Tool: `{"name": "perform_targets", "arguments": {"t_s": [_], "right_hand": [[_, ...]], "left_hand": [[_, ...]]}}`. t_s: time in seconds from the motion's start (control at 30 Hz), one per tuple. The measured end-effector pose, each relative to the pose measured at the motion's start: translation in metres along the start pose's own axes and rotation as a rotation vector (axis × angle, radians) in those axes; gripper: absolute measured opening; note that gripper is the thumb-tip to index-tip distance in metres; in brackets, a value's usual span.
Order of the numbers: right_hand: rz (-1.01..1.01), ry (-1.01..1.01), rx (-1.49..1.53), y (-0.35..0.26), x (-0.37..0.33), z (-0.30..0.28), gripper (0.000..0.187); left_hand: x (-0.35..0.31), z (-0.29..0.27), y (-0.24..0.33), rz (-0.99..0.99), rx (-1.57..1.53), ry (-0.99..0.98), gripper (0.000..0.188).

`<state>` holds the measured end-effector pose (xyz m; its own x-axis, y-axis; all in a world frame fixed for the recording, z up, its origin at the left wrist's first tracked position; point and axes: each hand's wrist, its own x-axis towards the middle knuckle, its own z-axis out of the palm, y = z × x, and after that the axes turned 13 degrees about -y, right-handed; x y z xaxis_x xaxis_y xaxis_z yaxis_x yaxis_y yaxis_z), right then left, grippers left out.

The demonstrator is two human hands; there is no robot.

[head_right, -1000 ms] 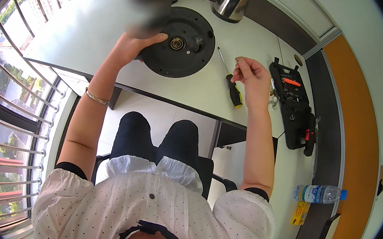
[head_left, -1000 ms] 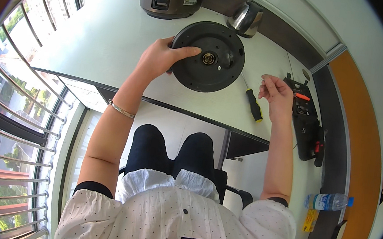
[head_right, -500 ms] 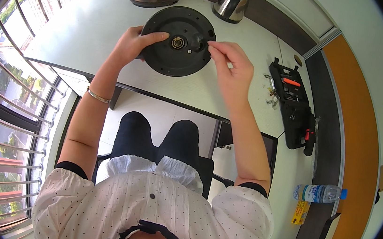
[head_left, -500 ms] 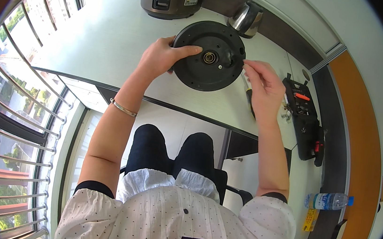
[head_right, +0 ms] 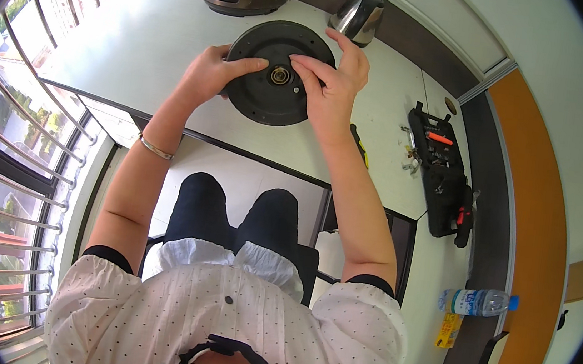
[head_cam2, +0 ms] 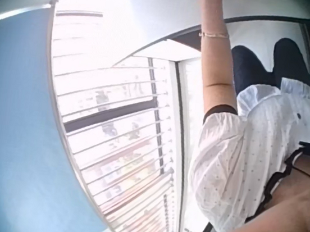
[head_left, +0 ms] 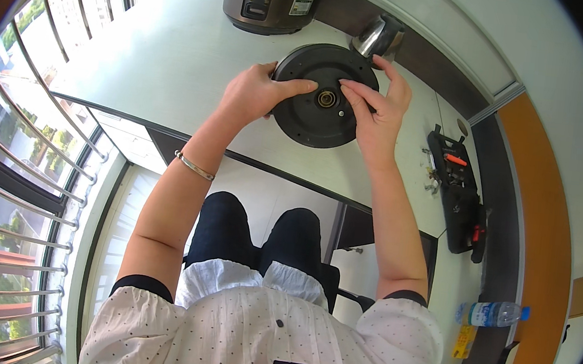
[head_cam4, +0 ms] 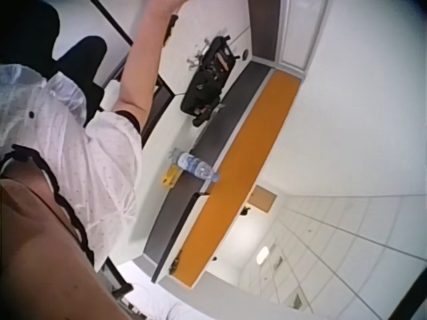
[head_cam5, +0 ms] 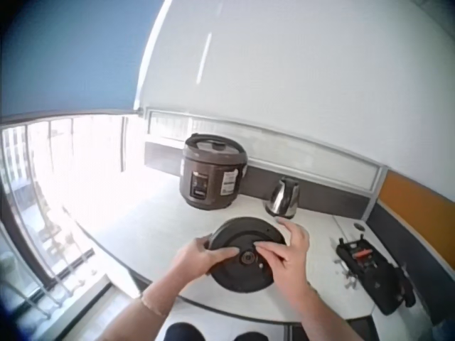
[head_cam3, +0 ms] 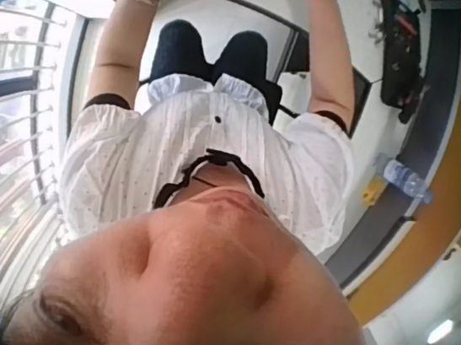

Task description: The person holds a black circular appliance base and inserts a small metal spring into the center. They then use a screwdriver to tighten a screw in the center of the base, securing the spring in place.

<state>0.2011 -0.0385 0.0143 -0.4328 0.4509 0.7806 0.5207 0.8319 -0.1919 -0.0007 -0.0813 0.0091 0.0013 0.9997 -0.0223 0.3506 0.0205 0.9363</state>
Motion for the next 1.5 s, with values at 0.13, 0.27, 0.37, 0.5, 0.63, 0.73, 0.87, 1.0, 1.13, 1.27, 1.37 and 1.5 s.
{"name": "perform_targets", "arguments": {"t_s": [0.13,0.27,0.37,0.5,0.63,0.73,0.87,1.0,1.13,1.27,1.37,1.5], "right_hand": [[0.032,-0.005,0.023,0.005,-0.003,0.004,0.015],[0.057,-0.024,0.089,0.005,-0.002,0.006,0.014],[0.103,-0.032,0.16,0.009,-0.003,0.01,0.013],[0.115,-0.023,0.221,0.011,-0.004,0.013,0.014],[0.143,-0.01,0.25,0.007,-0.003,0.014,0.013],[0.153,0.02,0.242,0.003,-0.003,0.014,0.012],[0.082,0.023,0.124,0.001,-0.003,0.014,0.012],[0.105,0.05,0.193,0.003,-0.002,0.017,0.014],[0.159,0.025,0.309,0.006,-0.004,0.017,0.015],[0.162,0.013,0.299,0.007,-0.002,0.018,0.014],[0.176,-0.005,0.338,0.011,-0.003,0.017,0.014],[0.206,-0.009,0.427,0.012,-0.006,0.016,0.014]], "left_hand": [[0.001,0.0,-0.002,0.004,-0.005,-0.001,0.064],[-0.001,0.0,0.0,0.009,0.005,-0.01,0.057],[0.0,0.001,-0.003,0.018,-0.02,0.003,0.062],[0.002,0.0,-0.005,0.02,-0.017,-0.003,0.063],[0.001,0.0,-0.004,0.014,-0.016,0.0,0.063],[0.001,0.0,-0.002,0.014,-0.017,-0.013,0.063],[0.0,0.0,-0.003,0.023,-0.021,-0.007,0.063],[0.003,0.0,-0.005,0.031,-0.015,-0.012,0.063],[0.001,0.0,-0.003,0.032,-0.011,-0.014,0.064],[0.002,0.0,-0.004,0.042,-0.025,-0.003,0.063],[0.004,0.001,-0.006,0.049,-0.023,-0.003,0.063],[0.003,0.002,-0.006,0.041,-0.025,-0.005,0.063]]}}
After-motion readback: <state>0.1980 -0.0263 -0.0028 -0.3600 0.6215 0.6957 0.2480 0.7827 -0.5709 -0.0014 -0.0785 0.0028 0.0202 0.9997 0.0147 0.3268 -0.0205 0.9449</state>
